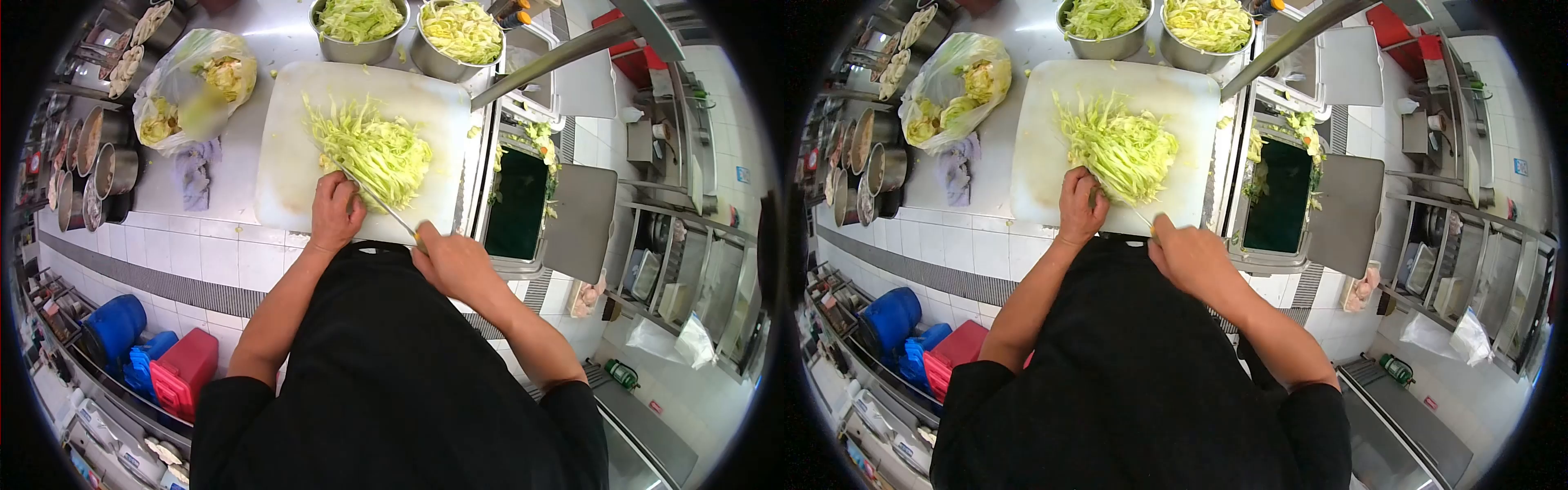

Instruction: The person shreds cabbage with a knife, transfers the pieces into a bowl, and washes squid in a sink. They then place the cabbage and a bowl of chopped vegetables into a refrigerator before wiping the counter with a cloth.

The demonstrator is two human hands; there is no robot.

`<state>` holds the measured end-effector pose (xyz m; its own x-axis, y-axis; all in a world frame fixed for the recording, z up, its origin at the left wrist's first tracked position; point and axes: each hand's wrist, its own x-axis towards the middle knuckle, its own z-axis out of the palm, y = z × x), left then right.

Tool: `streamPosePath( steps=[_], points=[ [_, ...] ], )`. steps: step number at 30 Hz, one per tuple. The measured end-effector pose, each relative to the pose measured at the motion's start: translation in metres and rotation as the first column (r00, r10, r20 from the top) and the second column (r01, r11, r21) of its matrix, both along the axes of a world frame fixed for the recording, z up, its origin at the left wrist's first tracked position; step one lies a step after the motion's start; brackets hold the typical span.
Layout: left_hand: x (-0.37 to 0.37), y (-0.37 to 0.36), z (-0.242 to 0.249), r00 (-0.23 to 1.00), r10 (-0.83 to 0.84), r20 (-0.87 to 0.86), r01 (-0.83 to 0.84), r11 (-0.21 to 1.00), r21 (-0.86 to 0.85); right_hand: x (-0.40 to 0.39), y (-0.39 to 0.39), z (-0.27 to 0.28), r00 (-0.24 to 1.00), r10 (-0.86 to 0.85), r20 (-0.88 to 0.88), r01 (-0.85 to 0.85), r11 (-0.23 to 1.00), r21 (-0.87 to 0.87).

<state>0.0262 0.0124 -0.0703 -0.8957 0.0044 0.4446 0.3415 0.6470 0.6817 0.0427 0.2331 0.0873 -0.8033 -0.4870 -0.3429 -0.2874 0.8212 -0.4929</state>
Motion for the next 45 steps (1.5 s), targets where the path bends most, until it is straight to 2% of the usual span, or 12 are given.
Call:
streamPosePath(
  steps=[4,8,11,17,22,27,29,32,36,38,41,45],
  points=[
    [0.000,0.000,0.001,1.000,-0.009,0.009,0.009,1.000,-0.006,0.018,0.008,0.021,0.998,-0.011,0.057,0.004,0.993,0.114],
    [0.005,0.000,0.002,1.000,0.012,0.025,-0.012,1.000,0.012,0.010,-0.015,-0.067,0.998,-0.064,-0.022,0.065,0.997,0.040],
    [0.011,-0.002,0.007,1.000,-0.003,-0.031,0.002,1.000,-0.030,-0.010,-0.029,-0.092,0.995,-0.076,-0.069,0.076,0.997,-0.009],
    [0.008,0.002,0.006,1.000,-0.011,-0.002,0.011,1.000,0.013,-0.009,-0.009,-0.021,0.999,-0.040,-0.006,0.040,0.999,-0.009],
    [0.007,0.002,0.002,1.000,-0.002,-0.007,0.002,1.000,0.000,0.019,0.013,0.013,0.997,-0.002,0.074,-0.007,0.993,0.115],
    [0.013,0.002,0.000,0.999,0.025,0.034,-0.026,1.000,0.011,0.001,-0.023,-0.085,0.997,-0.066,-0.034,0.066,0.998,0.005],
    [0.015,0.000,0.001,1.000,0.011,0.023,-0.012,1.000,0.018,-0.013,-0.033,-0.094,0.995,-0.084,-0.048,0.082,0.996,-0.034],
    [0.014,0.002,-0.001,1.000,0.005,0.021,-0.006,1.000,0.011,-0.020,-0.030,-0.078,0.992,-0.041,-0.116,0.029,0.995,-0.099],
    [0.012,0.004,0.000,1.000,0.013,0.012,-0.013,1.000,0.015,0.000,0.000,-0.007,1.000,-0.008,0.006,0.008,1.000,-0.016],
    [0.011,0.003,-0.001,1.000,0.014,0.011,-0.015,1.000,0.019,0.010,0.003,0.001,0.999,0.001,0.052,-0.003,0.999,0.035],
    [0.010,0.004,0.001,1.000,0.006,0.019,-0.006,1.000,0.007,0.016,0.001,-0.025,0.998,-0.030,0.061,0.024,0.995,0.097],
    [0.010,0.002,0.001,0.999,0.044,-0.007,-0.044,0.999,-0.021,-0.017,-0.035,-0.091,0.995,-0.044,-0.086,0.040,0.998,-0.052]
  ],
)
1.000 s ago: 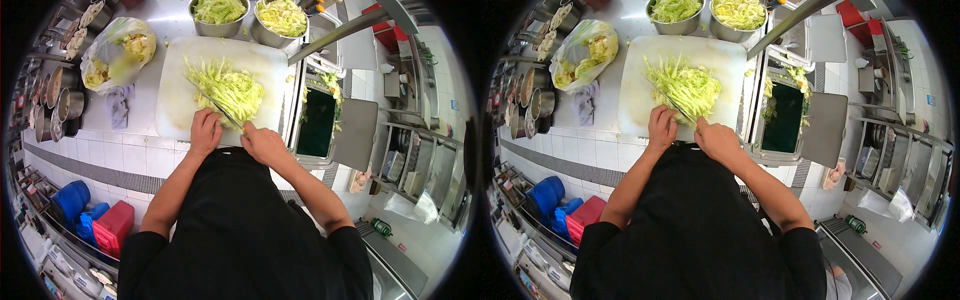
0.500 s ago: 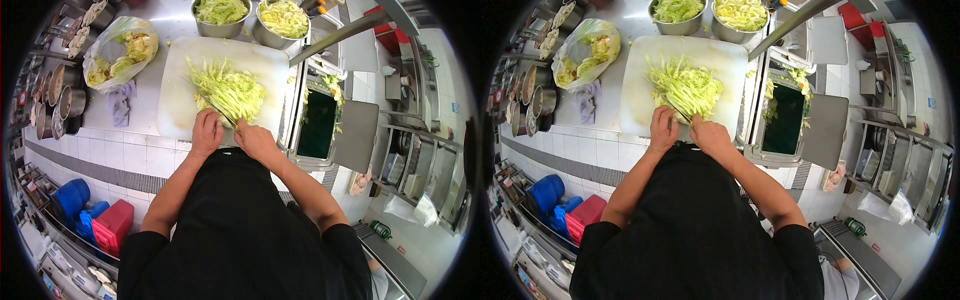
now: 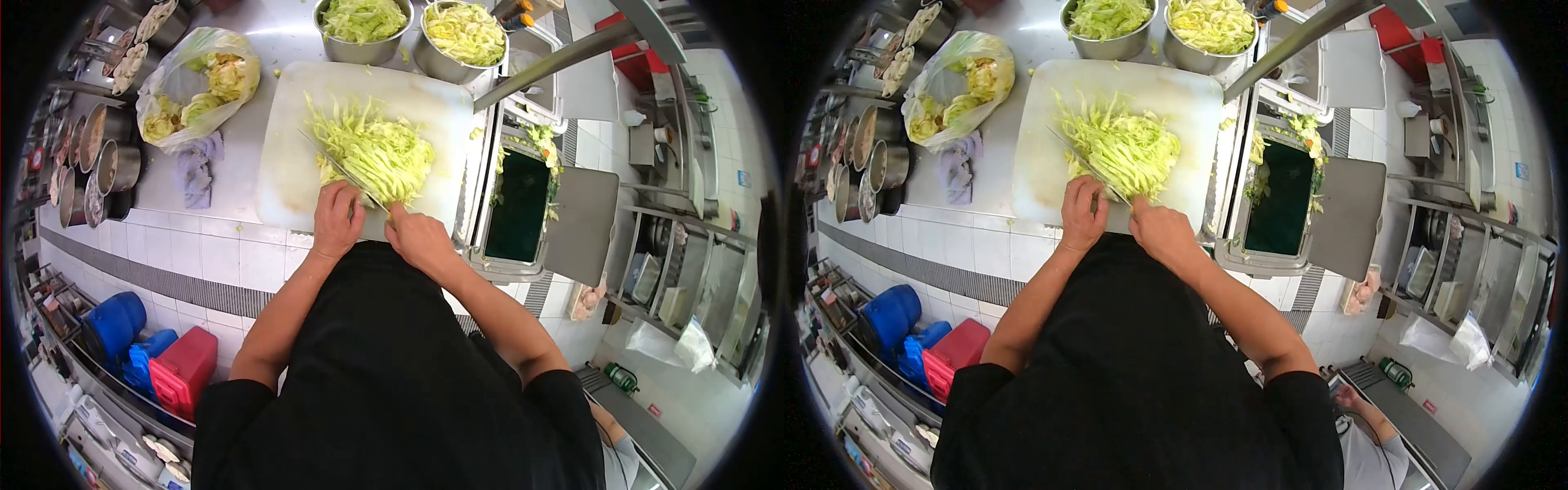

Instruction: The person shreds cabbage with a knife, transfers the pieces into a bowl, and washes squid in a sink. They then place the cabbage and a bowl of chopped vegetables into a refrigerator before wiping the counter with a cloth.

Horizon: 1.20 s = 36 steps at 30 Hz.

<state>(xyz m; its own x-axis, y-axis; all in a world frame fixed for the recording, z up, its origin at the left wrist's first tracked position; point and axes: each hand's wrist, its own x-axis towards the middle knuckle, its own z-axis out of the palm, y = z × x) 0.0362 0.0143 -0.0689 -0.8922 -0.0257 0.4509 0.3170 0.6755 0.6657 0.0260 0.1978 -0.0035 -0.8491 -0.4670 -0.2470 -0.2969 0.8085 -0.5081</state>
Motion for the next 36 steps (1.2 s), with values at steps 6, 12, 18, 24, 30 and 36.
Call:
streamPosePath(
  steps=[6,12,18,24,30,36],
  points=[
    [0.002,0.001,-0.001,1.000,-0.007,0.018,0.007,1.000,0.011,0.007,0.022,0.055,0.999,0.037,0.034,-0.037,0.999,-0.002],
    [-0.003,0.002,-0.001,1.000,0.007,0.019,-0.008,0.999,0.040,0.036,0.043,0.077,0.983,0.017,0.184,-0.046,0.987,0.152],
    [-0.001,-0.003,0.001,0.999,0.017,0.028,-0.018,0.999,0.039,0.004,-0.002,0.000,0.997,-0.055,0.062,0.055,0.998,-0.008],
    [0.000,0.000,0.000,0.999,0.041,0.035,-0.043,0.999,0.032,0.015,0.025,0.054,0.998,0.003,0.069,-0.002,1.000,-0.012],
    [-0.003,0.000,-0.007,0.997,0.060,0.054,-0.063,0.996,0.057,0.034,0.031,0.047,0.981,-0.012,0.194,-0.011,0.993,0.115],
    [0.005,-0.004,0.004,0.999,-0.002,0.045,0.003,1.000,-0.024,-0.001,-0.004,-0.001,1.000,-0.011,0.016,0.012,0.999,-0.047]
  ],
)
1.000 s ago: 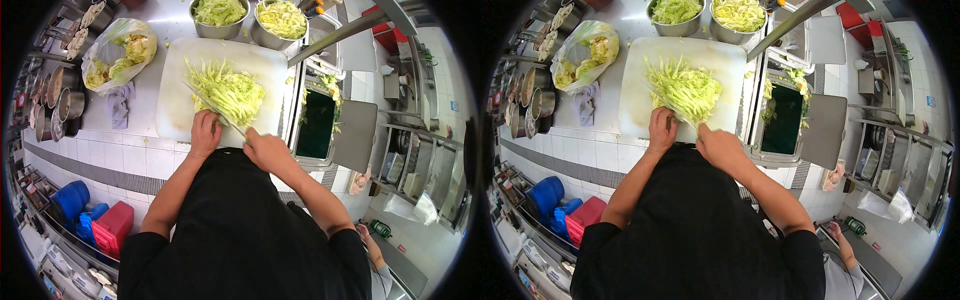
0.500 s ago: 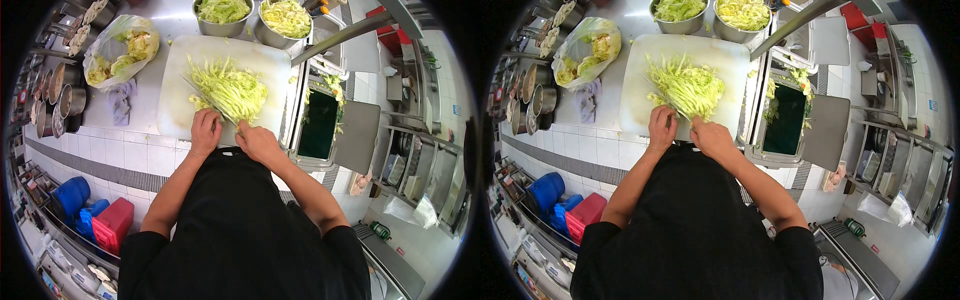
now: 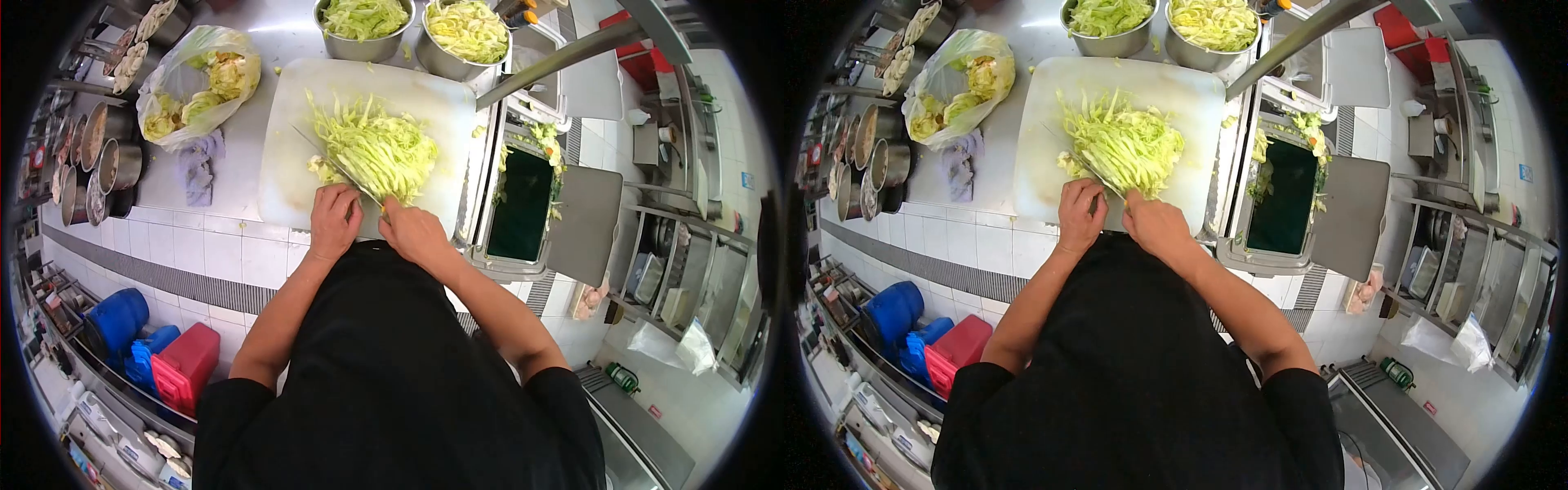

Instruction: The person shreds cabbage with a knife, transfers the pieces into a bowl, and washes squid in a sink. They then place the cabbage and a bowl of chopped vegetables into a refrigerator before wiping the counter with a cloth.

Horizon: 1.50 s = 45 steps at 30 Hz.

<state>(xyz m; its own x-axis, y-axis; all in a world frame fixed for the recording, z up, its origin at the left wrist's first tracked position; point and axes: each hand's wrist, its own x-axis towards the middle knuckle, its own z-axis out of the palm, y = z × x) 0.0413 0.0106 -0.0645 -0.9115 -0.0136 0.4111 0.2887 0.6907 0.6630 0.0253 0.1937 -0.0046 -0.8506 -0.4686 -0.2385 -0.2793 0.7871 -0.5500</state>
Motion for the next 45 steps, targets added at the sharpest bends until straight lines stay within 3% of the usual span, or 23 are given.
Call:
streamPosePath(
  steps=[3,8,14,17,19,22,26,28,29,30,32,33,35,36,38,40,42,43,45],
  points=[
    [0.002,-0.001,0.002,1.000,0.008,0.029,-0.008,1.000,0.008,-0.001,0.005,0.014,0.999,0.035,-0.015,-0.036,0.998,-0.044],
    [0.005,-0.007,0.002,0.999,0.019,0.051,-0.019,1.000,0.001,0.024,0.037,0.064,0.978,-0.001,0.207,-0.022,0.994,0.108],
    [0.009,-0.012,-0.005,0.999,0.016,0.041,-0.016,1.000,-0.004,0.042,0.056,0.064,0.961,0.010,0.277,-0.066,0.979,0.195],
    [0.008,-0.010,-0.007,0.998,0.023,0.063,-0.024,1.000,0.004,0.045,0.047,0.006,0.978,-0.036,0.205,0.010,0.992,0.124],
    [0.008,-0.010,-0.006,0.999,0.023,0.032,-0.023,1.000,0.001,0.023,0.027,0.000,0.987,-0.008,0.163,-0.001,0.998,0.059],
    [0.008,-0.015,0.000,0.996,-0.033,0.077,0.035,0.999,-0.024,0.012,0.014,0.022,0.994,0.015,0.106,-0.012,1.000,-0.022],
    [0.006,-0.028,0.013,0.985,-0.073,0.154,0.080,0.996,-0.037,0.021,0.039,0.061,0.979,-0.093,0.184,0.090,0.996,0.021],
    [-0.007,-0.036,0.033,0.988,-0.136,0.067,0.151,0.932,-0.331,0.029,0.061,0.068,0.964,-0.167,0.209,0.168,0.986,0.015],
    [-0.021,-0.042,0.037,0.954,-0.239,0.180,0.288,0.894,-0.342,0.033,0.073,0.068,0.932,-0.281,0.230,0.288,0.958,0.007],
    [-0.036,-0.040,0.048,0.954,-0.244,0.174,0.291,0.891,-0.348,0.035,0.083,0.068,0.886,-0.389,0.254,0.402,0.916,-0.001],
    [-0.070,-0.028,0.078,0.846,-0.377,0.376,0.530,0.671,-0.519,0.040,0.101,0.057,0.853,-0.460,0.248,0.475,0.880,-0.002],
    [-0.087,-0.019,0.086,0.846,-0.384,0.369,0.532,0.663,-0.528,0.043,0.108,0.051,0.816,-0.523,0.246,0.539,0.842,0.004],
    [-0.114,0.004,0.097,0.675,-0.455,0.580,0.735,0.349,-0.581,0.048,0.115,0.042,0.793,-0.561,0.236,0.576,0.817,0.006],
    [-0.122,0.015,0.099,0.675,-0.461,0.576,0.733,0.335,-0.591,0.051,0.118,0.039,0.775,-0.589,0.230,0.602,0.799,0.018],
    [-0.137,0.031,0.096,0.538,-0.426,0.728,0.841,0.212,-0.497,0.056,0.119,0.035,0.763,-0.601,0.236,0.615,0.788,0.018],
    [-0.145,0.032,0.077,0.549,-0.477,0.686,0.831,0.227,-0.508,0.062,0.118,0.028,0.760,-0.609,0.224,0.616,0.786,0.050],
    [-0.145,0.030,0.065,0.545,-0.562,0.622,0.838,0.340,-0.427,0.066,0.116,0.024,0.736,-0.629,0.250,0.643,0.765,0.035],
    [-0.142,0.028,0.059,0.597,-0.634,0.492,0.797,0.395,-0.457,0.067,0.115,0.021,0.731,-0.632,0.257,0.646,0.762,0.039],
    [-0.139,0.029,0.055,0.604,-0.585,0.541,0.797,0.429,-0.426,0.068,0.114,0.016,0.725,-0.634,0.269,0.646,0.762,0.055]
  ],
)
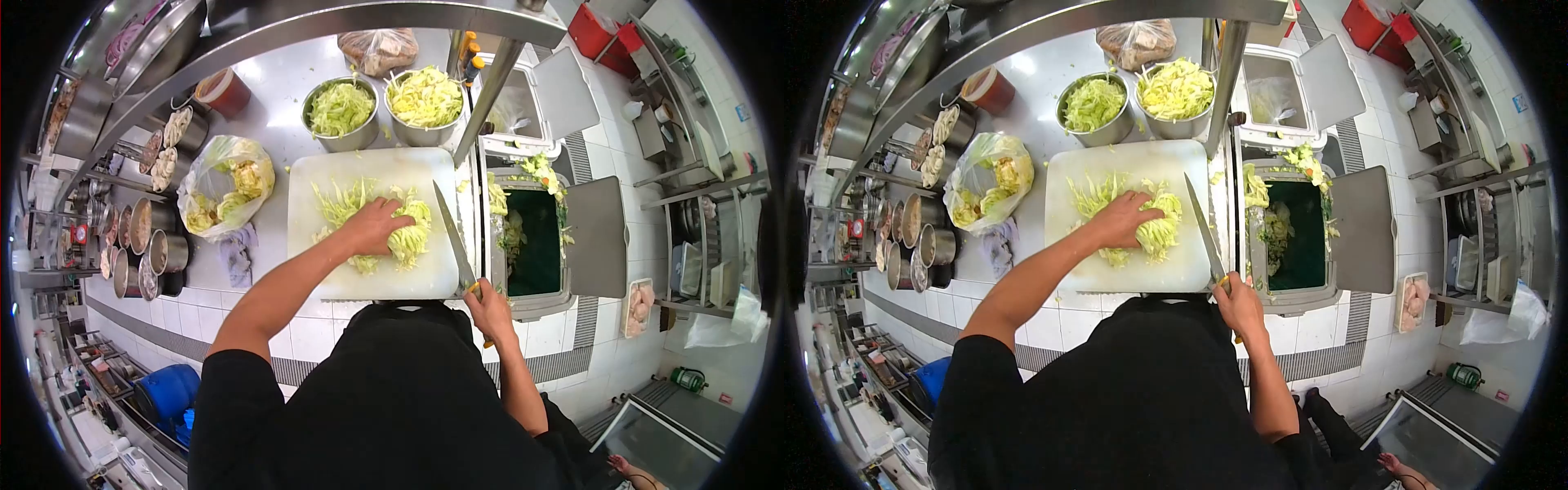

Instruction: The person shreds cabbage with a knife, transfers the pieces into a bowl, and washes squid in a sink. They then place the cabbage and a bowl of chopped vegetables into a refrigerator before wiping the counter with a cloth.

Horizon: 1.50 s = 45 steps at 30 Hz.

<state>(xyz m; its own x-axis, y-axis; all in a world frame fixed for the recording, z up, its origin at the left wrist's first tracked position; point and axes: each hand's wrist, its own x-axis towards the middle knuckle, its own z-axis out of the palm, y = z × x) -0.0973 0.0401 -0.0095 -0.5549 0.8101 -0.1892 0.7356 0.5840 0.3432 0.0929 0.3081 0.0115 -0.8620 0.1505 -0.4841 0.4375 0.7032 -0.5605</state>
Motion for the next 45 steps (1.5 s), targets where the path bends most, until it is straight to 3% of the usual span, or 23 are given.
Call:
streamPosePath(
  steps=[3,5,7,10,12,14,15,18,21,25,27,28,31,35,37,42,45],
  points=[
    [0.005,-0.001,0.003,0.995,0.091,0.049,-0.093,0.995,0.022,-0.005,0.002,-0.003,1.000,-0.004,0.020,0.004,1.000,-0.026],
    [0.004,-0.004,-0.004,0.969,0.191,0.157,-0.212,0.968,0.131,-0.009,0.005,-0.003,1.000,-0.005,0.030,0.006,0.999,-0.038],
    [0.004,-0.007,0.013,0.965,0.215,0.150,-0.242,0.951,0.192,-0.013,0.007,-0.001,1.000,0.024,0.013,-0.023,0.998,-0.057],
    [-0.002,-0.015,0.041,0.919,0.283,0.276,-0.359,0.889,0.284,-0.018,0.009,-0.001,0.999,0.033,0.021,-0.032,0.998,-0.053],
    [-0.018,-0.026,0.064,0.837,0.347,0.423,-0.520,0.744,0.419,-0.021,0.010,0.000,0.999,0.036,0.034,-0.035,0.999,-0.039],
    [-0.039,-0.036,0.097,0.650,0.289,0.702,-0.709,0.564,0.424,-0.021,0.010,-0.001,0.999,0.039,0.021,-0.038,0.999,-0.038],
    [-0.054,-0.049,0.100,0.631,0.434,0.643,-0.760,0.514,0.399,-0.021,0.010,-0.001,0.999,0.042,0.009,-0.042,0.999,-0.033],
    [-0.095,-0.053,0.149,0.638,0.497,0.587,-0.766,0.340,0.545,-0.021,0.008,-0.004,0.999,0.035,0.017,-0.034,0.999,-0.027],
    [-0.140,-0.059,0.168,0.688,0.396,0.608,-0.712,0.207,0.671,-0.022,0.009,-0.004,0.999,0.032,0.026,-0.031,0.998,-0.046],
    [-0.182,-0.059,0.159,0.695,0.510,0.506,-0.687,0.265,0.677,-0.022,0.011,-0.009,0.999,0.020,0.030,-0.018,0.998,-0.063],
    [-0.199,-0.060,0.130,0.670,0.672,0.315,-0.667,0.359,0.653,-0.023,0.011,-0.007,0.999,0.018,0.041,-0.016,0.998,-0.062],
    [-0.216,-0.068,0.097,0.751,0.603,0.269,-0.578,0.403,0.709,-0.024,0.011,-0.006,0.999,0.015,0.041,-0.012,0.998,-0.063],
    [-0.223,-0.065,0.058,0.700,0.709,-0.087,-0.573,0.631,0.523,-0.025,0.010,-0.005,0.999,0.026,0.038,-0.023,0.998,-0.058],
    [-0.215,-0.051,0.032,0.657,0.747,-0.102,-0.670,0.641,0.376,-0.030,0.011,-0.004,0.997,0.007,0.073,-0.001,0.997,-0.082],
    [-0.218,-0.049,0.023,0.652,0.714,-0.255,-0.667,0.700,0.254,-0.034,0.010,-0.006,0.996,0.014,0.090,-0.005,0.996,-0.093],
    [-0.221,-0.036,0.031,0.642,0.745,-0.181,-0.761,0.648,-0.029,-0.045,0.010,-0.006,0.997,0.019,0.069,-0.014,0.997,-0.073],
    [-0.222,-0.022,0.027,0.620,0.744,-0.248,-0.778,0.625,-0.069,-0.049,0.012,-0.001,0.998,-0.001,0.060,0.006,0.996,-0.089]
  ],
)
